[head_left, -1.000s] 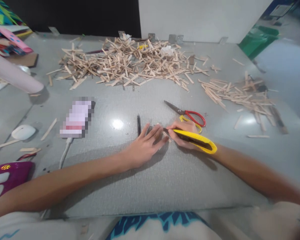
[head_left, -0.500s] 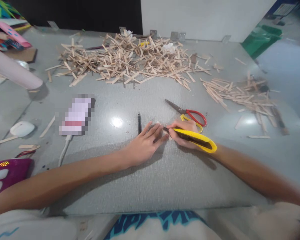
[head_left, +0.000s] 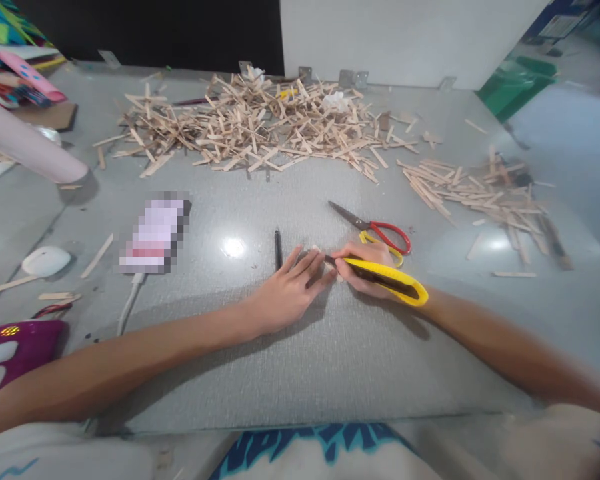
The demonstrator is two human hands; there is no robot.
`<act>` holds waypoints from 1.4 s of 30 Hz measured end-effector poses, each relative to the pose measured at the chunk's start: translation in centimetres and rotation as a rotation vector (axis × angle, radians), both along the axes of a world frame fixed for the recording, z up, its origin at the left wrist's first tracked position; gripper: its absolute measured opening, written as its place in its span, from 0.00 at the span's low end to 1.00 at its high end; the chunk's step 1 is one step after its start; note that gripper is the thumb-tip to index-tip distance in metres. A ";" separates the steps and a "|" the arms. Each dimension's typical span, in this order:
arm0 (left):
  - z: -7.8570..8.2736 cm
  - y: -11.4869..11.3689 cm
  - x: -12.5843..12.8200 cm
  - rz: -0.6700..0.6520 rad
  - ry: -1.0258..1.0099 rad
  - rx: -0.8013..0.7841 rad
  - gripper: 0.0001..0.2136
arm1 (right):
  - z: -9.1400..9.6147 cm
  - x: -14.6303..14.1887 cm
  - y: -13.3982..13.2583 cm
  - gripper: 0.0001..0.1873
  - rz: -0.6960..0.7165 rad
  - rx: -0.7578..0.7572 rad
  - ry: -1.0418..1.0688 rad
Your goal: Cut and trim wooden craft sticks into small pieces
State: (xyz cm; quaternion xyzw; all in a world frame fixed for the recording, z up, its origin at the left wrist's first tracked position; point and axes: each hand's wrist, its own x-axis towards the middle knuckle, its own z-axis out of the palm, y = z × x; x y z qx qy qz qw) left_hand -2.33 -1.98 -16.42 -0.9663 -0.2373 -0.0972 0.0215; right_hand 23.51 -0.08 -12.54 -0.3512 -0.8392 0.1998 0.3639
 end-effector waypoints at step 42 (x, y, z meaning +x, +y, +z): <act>1.7 -0.5 0.3 0.062 0.029 0.001 0.31 | -0.2 -0.2 0.0 0.14 0.019 -0.079 0.012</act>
